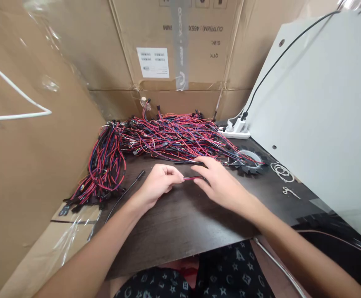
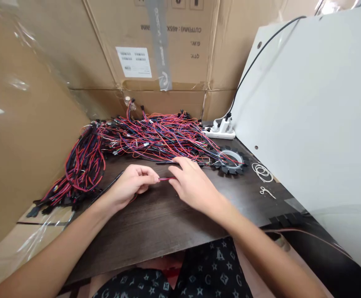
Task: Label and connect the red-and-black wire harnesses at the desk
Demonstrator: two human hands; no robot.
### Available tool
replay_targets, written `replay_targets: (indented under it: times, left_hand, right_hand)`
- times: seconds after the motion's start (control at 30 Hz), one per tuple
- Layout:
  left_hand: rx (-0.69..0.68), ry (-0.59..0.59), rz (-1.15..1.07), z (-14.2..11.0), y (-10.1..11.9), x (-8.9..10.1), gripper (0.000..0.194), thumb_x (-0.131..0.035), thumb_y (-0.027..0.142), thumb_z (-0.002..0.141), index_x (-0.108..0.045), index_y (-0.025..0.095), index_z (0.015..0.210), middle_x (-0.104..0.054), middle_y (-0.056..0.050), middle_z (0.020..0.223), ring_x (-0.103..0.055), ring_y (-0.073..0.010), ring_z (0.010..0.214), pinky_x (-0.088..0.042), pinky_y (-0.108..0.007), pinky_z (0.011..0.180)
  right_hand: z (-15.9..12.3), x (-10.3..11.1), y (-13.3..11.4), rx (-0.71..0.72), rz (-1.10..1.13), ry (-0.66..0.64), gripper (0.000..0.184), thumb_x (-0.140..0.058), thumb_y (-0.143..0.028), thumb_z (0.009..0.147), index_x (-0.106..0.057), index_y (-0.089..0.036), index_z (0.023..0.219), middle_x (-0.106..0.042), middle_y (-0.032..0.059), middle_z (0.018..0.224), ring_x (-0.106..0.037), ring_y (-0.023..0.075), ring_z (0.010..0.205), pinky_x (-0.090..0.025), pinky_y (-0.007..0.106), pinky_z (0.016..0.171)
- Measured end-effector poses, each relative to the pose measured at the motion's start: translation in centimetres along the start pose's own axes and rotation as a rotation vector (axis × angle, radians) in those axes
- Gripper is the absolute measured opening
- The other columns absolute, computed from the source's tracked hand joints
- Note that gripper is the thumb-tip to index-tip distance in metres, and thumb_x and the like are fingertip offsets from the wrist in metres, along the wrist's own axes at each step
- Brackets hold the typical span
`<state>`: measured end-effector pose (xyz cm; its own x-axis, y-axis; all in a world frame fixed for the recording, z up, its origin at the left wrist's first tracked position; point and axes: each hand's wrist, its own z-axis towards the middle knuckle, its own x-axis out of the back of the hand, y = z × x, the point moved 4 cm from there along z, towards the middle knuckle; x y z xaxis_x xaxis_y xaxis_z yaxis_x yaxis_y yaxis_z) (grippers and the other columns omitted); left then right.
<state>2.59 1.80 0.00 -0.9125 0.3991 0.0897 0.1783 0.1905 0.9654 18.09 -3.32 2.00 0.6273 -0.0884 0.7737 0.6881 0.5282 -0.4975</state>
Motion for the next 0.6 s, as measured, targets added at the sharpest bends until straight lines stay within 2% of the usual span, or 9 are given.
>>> replay_targets:
  times: [0.07,0.13,0.17,0.23,0.33,0.4,0.5,0.6]
  left_hand:
    - [-0.006,0.001,0.016,0.0,0.0,0.1,0.015,-0.069,0.024,0.055,-0.063,0.010,0.057,-0.047,0.003,0.046,-0.028,-0.0024,0.037,-0.013,-0.020,0.039]
    - [-0.001,0.002,0.022,0.1,-0.1,0.1,0.014,-0.069,0.023,0.054,-0.063,0.010,0.057,-0.048,0.003,0.046,-0.028,-0.0025,0.037,-0.012,-0.021,0.039]
    - [0.004,0.003,0.022,0.1,-0.1,0.1,0.014,-0.069,0.023,0.054,-0.064,0.011,0.057,-0.048,0.003,0.046,-0.028,-0.0025,0.037,-0.012,-0.021,0.039]
    - [0.010,0.003,0.014,0.0,0.0,0.0,0.014,-0.069,0.023,0.053,-0.064,0.011,0.057,-0.049,0.002,0.047,-0.029,-0.0025,0.037,-0.013,-0.020,0.039]
    - [0.002,0.000,-0.003,-0.1,0.4,-0.3,0.014,-0.070,0.023,0.053,-0.064,0.011,0.056,-0.051,0.002,0.049,-0.030,-0.0027,0.039,-0.014,-0.020,0.040]
    - [0.000,-0.007,-0.013,-0.3,0.6,-0.7,0.014,-0.071,0.023,0.053,-0.064,0.011,0.057,-0.051,0.001,0.049,-0.030,-0.0028,0.039,-0.014,-0.020,0.040]
    - [0.008,-0.022,-0.027,-0.6,0.6,-1.1,0.014,-0.071,0.023,0.053,-0.064,0.011,0.057,-0.049,0.002,0.047,-0.029,-0.0029,0.038,-0.013,-0.021,0.040]
    - [0.000,-0.027,-0.042,-0.6,0.4,-1.2,0.014,-0.071,0.023,0.053,-0.064,0.011,0.057,-0.048,0.003,0.046,-0.029,-0.0027,0.038,-0.013,-0.021,0.040]
  right_hand:
    - [-3.4,0.5,-2.6,0.047,-0.052,0.207,0.022,-0.047,-0.010,0.089,-0.061,-0.014,0.105,-0.062,0.0130,0.113,-0.056,0.0213,0.110,-0.047,0.041,0.094]
    - [-7.5,0.5,-4.5,0.112,0.063,0.337,0.023,-0.049,-0.002,0.084,-0.060,-0.014,0.100,-0.064,0.0096,0.100,-0.059,0.0188,0.100,-0.052,0.035,0.085]
    - [-9.6,0.7,-4.8,0.111,0.056,0.426,0.026,-0.049,0.002,0.081,-0.060,-0.013,0.099,-0.063,0.0090,0.095,-0.060,0.0181,0.093,-0.053,0.033,0.079]
    - [-13.7,1.3,-4.1,0.058,-0.110,0.568,0.030,-0.053,0.008,0.076,-0.062,-0.012,0.096,-0.063,0.0090,0.091,-0.060,0.0177,0.086,-0.052,0.031,0.072]
    - [-18.8,2.8,-1.4,0.014,-0.482,0.582,0.029,-0.064,0.006,0.072,-0.063,-0.012,0.095,-0.064,0.0097,0.088,-0.061,0.0190,0.079,-0.050,0.032,0.069]
    - [-21.3,4.2,0.7,-0.027,-0.780,0.566,0.032,-0.074,-0.001,0.068,-0.064,-0.012,0.097,-0.066,0.0102,0.086,-0.062,0.0225,0.078,-0.050,0.037,0.074]
    - [-23.2,5.7,3.2,-0.059,-1.101,0.487,0.043,-0.081,-0.015,0.065,-0.064,-0.009,0.103,-0.067,0.0137,0.091,-0.063,0.0264,0.081,-0.050,0.039,0.078]
    - [-23.6,6.3,4.2,-0.001,-1.202,0.475,0.041,-0.081,-0.019,0.066,-0.064,-0.010,0.101,-0.067,0.0121,0.090,-0.064,0.0234,0.078,-0.050,0.035,0.078]
